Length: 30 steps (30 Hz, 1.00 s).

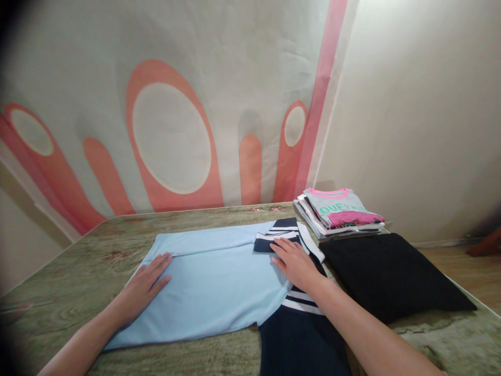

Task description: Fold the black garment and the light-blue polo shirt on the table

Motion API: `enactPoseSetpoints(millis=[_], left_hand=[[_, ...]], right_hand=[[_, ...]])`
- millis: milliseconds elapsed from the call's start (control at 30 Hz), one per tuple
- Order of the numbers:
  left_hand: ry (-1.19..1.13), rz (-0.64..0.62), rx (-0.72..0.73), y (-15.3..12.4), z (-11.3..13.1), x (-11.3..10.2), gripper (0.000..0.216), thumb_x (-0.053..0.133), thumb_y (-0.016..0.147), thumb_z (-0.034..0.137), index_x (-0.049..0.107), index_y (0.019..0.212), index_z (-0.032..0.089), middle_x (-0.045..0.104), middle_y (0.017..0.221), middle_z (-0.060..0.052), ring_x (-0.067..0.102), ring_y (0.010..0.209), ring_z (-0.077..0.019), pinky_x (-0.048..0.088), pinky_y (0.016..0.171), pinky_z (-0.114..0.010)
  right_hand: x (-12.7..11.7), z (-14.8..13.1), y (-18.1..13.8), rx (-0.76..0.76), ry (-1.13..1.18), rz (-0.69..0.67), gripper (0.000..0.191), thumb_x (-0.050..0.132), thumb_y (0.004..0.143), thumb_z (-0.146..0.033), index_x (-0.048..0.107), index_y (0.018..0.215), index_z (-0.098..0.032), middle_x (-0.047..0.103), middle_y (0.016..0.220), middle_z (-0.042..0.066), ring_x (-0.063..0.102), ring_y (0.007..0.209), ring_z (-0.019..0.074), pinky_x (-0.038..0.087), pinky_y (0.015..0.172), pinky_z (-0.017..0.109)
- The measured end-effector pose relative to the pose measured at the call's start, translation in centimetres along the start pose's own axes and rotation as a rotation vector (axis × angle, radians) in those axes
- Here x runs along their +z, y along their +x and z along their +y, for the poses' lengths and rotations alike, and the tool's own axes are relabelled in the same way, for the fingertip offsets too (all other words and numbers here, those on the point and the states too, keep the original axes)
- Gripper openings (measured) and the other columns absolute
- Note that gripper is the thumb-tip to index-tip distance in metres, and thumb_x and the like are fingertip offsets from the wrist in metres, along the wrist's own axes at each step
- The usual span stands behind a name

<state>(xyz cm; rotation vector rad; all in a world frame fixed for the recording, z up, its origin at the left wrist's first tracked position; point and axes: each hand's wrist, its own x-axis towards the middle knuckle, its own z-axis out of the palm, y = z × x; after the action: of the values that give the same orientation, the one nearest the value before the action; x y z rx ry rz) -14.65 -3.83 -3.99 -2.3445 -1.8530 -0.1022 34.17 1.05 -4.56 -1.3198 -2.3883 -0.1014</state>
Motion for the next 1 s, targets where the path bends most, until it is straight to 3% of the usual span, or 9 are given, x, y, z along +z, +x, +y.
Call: enactPoseSetpoints(millis=[133, 300, 400, 500, 600, 767, 1000], left_hand=[[-0.006, -0.034, 0.003, -0.1, 0.7, 0.3, 0.055, 0.025, 0.099, 0.045, 0.020, 0.152, 0.027, 0.025, 0.157, -0.003, 0.024, 0.144, -0.0226, 0.018, 0.115, -0.052], [0.014, -0.018, -0.025, -0.4, 1.3, -0.4, 0.055, 0.026, 0.099, 0.043, 0.023, 0.151, 0.026, 0.024, 0.157, -0.005, 0.023, 0.144, -0.0243, 0.018, 0.114, -0.052], [-0.031, -0.028, 0.050, -0.7, 3.1, -1.3, 0.056, 0.028, 0.099, 0.046, 0.021, 0.151, 0.028, 0.022, 0.158, -0.004, 0.020, 0.145, -0.0258, 0.020, 0.114, -0.052], [-0.103, -0.103, 0.206, -1.3, 5.2, -2.0, 0.056, 0.032, 0.098, 0.049, 0.017, 0.151, 0.037, 0.021, 0.158, 0.000, 0.020, 0.145, -0.0261, 0.019, 0.115, -0.053], [-0.115, -0.139, 0.222, -1.8, 6.1, -2.1, 0.054, 0.031, 0.099, 0.049, 0.016, 0.150, 0.039, 0.021, 0.158, 0.002, 0.021, 0.145, -0.0259, 0.016, 0.115, -0.055], [-0.088, -0.153, 0.171, -3.3, 4.9, -2.1, 0.055, 0.031, 0.099, 0.049, 0.013, 0.150, 0.040, 0.020, 0.157, 0.004, 0.019, 0.145, -0.0259, 0.017, 0.115, -0.056], [-0.031, -0.099, 0.138, -7.6, 0.9, -1.6, 0.057, 0.035, 0.097, 0.045, 0.014, 0.150, 0.038, 0.024, 0.156, 0.005, 0.024, 0.144, -0.0248, 0.022, 0.116, -0.051]], right_hand=[[0.7, 0.3, -0.2, 0.015, 0.016, -0.106, 0.046, 0.040, 0.097, -0.040, 0.043, 0.142, -0.029, 0.039, 0.151, 0.005, 0.031, 0.140, 0.0241, 0.033, 0.109, 0.051], [0.1, 0.0, -0.3, 0.044, 0.044, -0.148, 0.049, 0.038, 0.097, -0.040, 0.039, 0.144, -0.028, 0.033, 0.154, 0.007, 0.026, 0.143, 0.0243, 0.029, 0.111, 0.053], [-1.2, -1.9, -1.3, 0.037, 0.078, -0.151, 0.048, 0.040, 0.097, -0.039, 0.043, 0.142, -0.025, 0.033, 0.153, 0.009, 0.026, 0.142, 0.0258, 0.029, 0.111, 0.053], [-2.5, -4.3, -3.4, -0.067, 0.170, -0.250, 0.048, 0.040, 0.098, -0.040, 0.040, 0.144, -0.029, 0.037, 0.152, 0.005, 0.028, 0.142, 0.0231, 0.028, 0.113, 0.051], [-3.8, -5.9, -6.3, -0.090, 0.234, -0.300, 0.049, 0.041, 0.098, -0.042, 0.036, 0.145, -0.033, 0.037, 0.152, 0.003, 0.028, 0.142, 0.0219, 0.024, 0.115, 0.051], [-5.4, -6.3, -10.3, -0.039, 0.241, -0.299, 0.051, 0.043, 0.097, -0.039, 0.031, 0.147, -0.037, 0.036, 0.152, 0.001, 0.027, 0.142, 0.0223, 0.022, 0.116, 0.054], [-6.8, -5.3, -13.6, -0.010, 0.212, -0.302, 0.057, 0.047, 0.096, -0.038, 0.025, 0.149, -0.040, 0.036, 0.152, 0.000, 0.031, 0.140, 0.0255, 0.025, 0.114, 0.058]])
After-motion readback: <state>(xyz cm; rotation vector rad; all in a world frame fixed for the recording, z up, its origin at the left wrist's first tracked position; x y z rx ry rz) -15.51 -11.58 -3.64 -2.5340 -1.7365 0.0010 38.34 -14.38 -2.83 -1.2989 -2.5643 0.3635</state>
